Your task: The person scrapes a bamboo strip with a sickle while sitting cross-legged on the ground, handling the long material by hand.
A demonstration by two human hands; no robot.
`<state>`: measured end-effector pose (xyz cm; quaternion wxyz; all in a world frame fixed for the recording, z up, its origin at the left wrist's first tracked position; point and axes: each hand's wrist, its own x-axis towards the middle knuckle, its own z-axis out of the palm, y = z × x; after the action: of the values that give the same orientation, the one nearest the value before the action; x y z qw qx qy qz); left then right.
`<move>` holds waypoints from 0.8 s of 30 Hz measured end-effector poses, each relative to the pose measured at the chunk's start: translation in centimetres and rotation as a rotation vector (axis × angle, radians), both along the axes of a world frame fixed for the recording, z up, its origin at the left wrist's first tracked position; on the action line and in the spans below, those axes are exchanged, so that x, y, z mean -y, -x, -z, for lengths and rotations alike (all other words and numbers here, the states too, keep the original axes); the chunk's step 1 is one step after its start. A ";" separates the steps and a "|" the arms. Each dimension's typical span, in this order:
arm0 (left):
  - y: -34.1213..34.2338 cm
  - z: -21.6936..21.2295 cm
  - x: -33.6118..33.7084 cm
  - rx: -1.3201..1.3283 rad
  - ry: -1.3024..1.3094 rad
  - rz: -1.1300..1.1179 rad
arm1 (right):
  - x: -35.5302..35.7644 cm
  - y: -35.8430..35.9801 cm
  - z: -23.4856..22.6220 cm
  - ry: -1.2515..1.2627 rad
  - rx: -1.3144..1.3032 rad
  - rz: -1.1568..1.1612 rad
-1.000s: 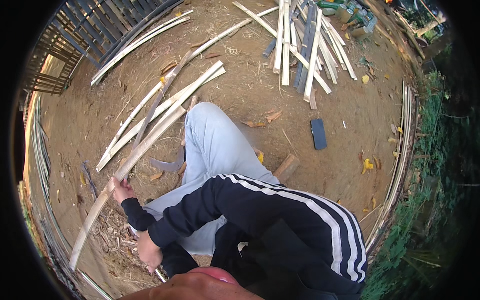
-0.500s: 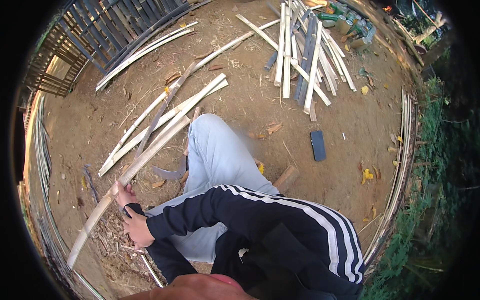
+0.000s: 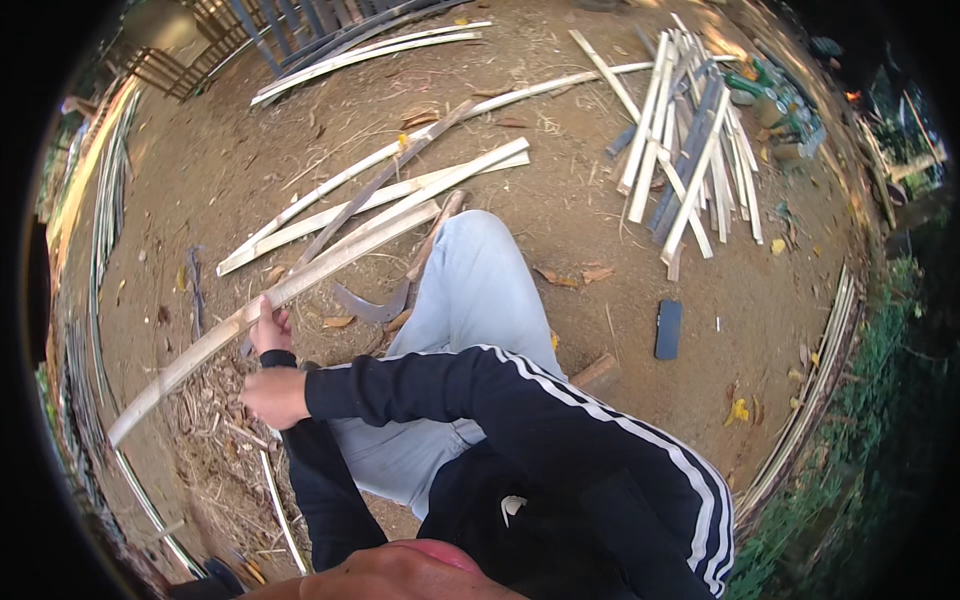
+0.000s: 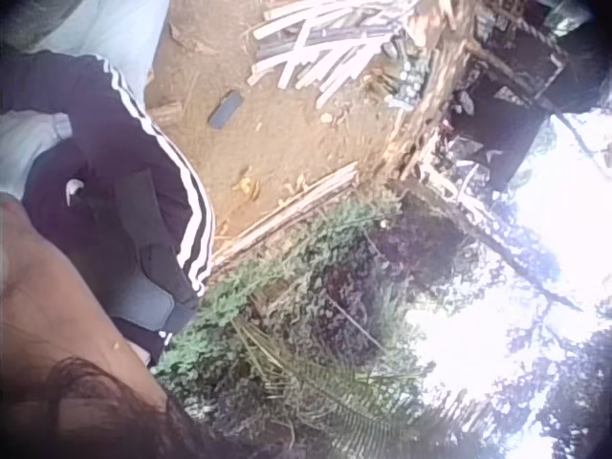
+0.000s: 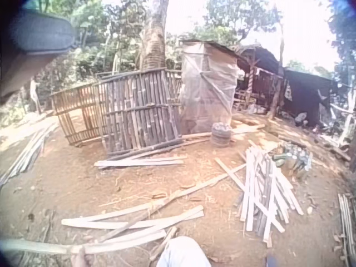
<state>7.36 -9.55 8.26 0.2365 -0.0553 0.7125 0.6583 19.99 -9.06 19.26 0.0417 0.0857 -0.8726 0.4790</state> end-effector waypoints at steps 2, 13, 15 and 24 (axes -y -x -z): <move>-2.1 -0.4 -1.3 -0.019 0.070 -0.011 | -1.7 -3.1 -2.5 -0.342 -0.271 0.505; -0.8 -0.9 -1.1 -0.156 -0.046 0.012 | -1.0 -3.0 -0.5 -0.339 -0.311 0.099; -0.4 1.3 0.4 -0.206 -0.094 -0.062 | 2.3 -3.0 -2.5 -0.449 -0.313 0.274; -1.1 0.3 -0.6 -0.263 0.218 0.008 | 1.7 -4.7 -2.3 -0.221 -0.318 -0.351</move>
<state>8.51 -8.96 7.99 0.1363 0.0089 0.8047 0.5778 24.67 -10.79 21.59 0.0849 0.3142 -0.8739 0.3612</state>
